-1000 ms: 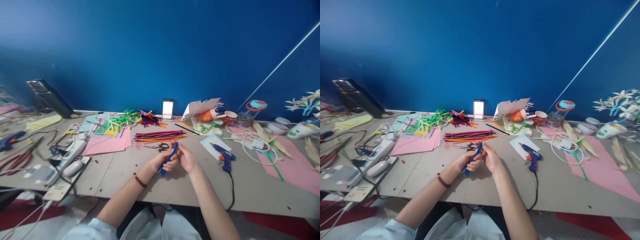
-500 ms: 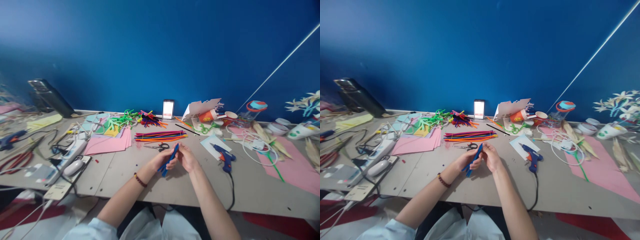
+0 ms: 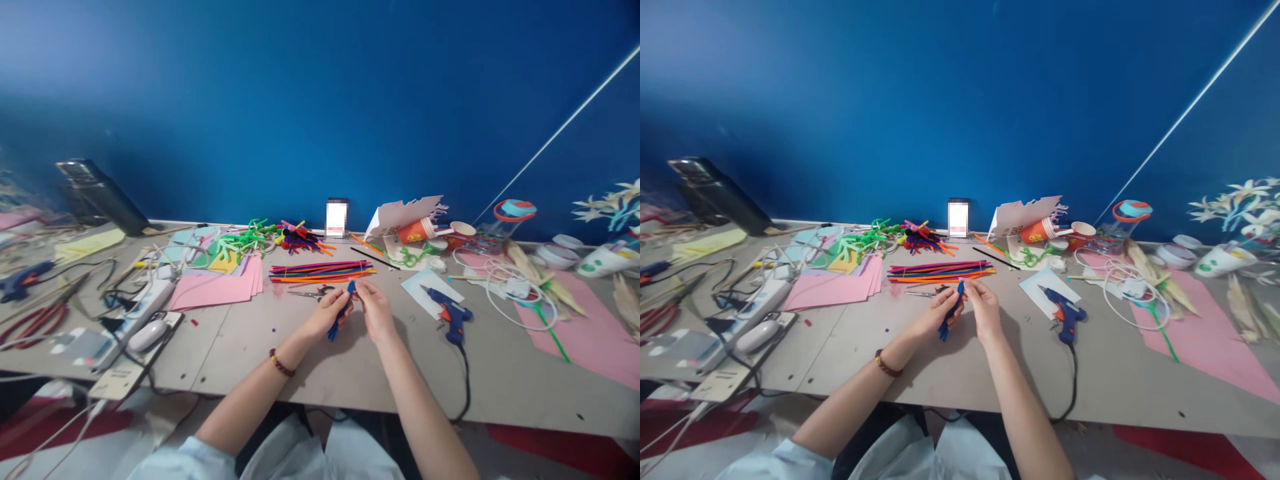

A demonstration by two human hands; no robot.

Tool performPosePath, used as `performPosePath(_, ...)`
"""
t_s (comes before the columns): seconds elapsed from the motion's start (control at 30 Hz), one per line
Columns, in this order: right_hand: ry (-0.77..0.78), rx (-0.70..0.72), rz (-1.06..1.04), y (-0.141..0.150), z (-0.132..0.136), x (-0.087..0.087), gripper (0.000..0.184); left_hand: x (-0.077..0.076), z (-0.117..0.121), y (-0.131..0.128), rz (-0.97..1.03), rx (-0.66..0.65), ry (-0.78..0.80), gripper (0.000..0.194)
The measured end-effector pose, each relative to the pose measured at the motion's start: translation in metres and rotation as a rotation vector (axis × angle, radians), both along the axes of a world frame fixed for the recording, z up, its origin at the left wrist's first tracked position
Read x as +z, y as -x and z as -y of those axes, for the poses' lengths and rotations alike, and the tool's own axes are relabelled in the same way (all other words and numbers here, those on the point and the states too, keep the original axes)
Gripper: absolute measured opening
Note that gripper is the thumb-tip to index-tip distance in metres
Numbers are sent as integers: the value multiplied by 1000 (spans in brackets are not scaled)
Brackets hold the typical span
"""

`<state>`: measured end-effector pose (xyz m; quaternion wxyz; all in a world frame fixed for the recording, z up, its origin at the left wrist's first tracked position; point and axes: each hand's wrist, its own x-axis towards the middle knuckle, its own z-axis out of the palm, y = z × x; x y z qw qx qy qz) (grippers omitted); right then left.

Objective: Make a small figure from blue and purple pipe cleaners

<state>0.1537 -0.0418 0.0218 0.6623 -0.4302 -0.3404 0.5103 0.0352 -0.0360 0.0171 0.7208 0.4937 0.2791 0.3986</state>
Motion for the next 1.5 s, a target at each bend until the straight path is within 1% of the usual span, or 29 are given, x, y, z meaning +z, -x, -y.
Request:
performPosePath(0.1,-9,-29,102,1,0,-1,26,0,0,-1,-137,92,-136,39)
performPosePath(0.17,-16,-51,165,1,1,-1,25,0,1,-1,-202,148,-214,37)
performPosePath(0.37,-63,-96,306,-2,3,0,21,-2,2,-1,-298,228,-345,29)
performPosePath(0.53,-60,-116,300,-2,4,4,21,2,2,2,-369,252,-443,24)
performPosePath(0.67,8,-124,187,-4,1,1,21,6,2,4,-427,237,-513,23)
performPosePath(0.77,35,-96,104,-6,-2,-2,24,7,2,4,-418,228,-509,24)
performPosePath(0.9,42,-17,-18,-6,-4,-2,28,7,1,3,-370,243,-435,25)
performPosePath(0.97,37,0,-45,-5,-4,-2,28,6,0,2,-374,253,-424,26)
performPosePath(1.07,49,12,-35,-5,-4,-2,27,5,-1,3,-397,253,-448,26)
performPosePath(1.2,66,-7,-40,-4,-4,-4,24,1,-2,4,-384,183,-401,31)
performPosePath(1.33,87,-25,-128,-5,-5,-1,23,-4,-3,3,-340,93,-361,38)
performPosePath(1.4,93,-9,-165,-5,-5,1,22,-6,-3,3,-331,85,-363,39)
performPosePath(1.5,90,1,-192,-5,-5,3,23,-7,-3,1,-340,109,-367,38)
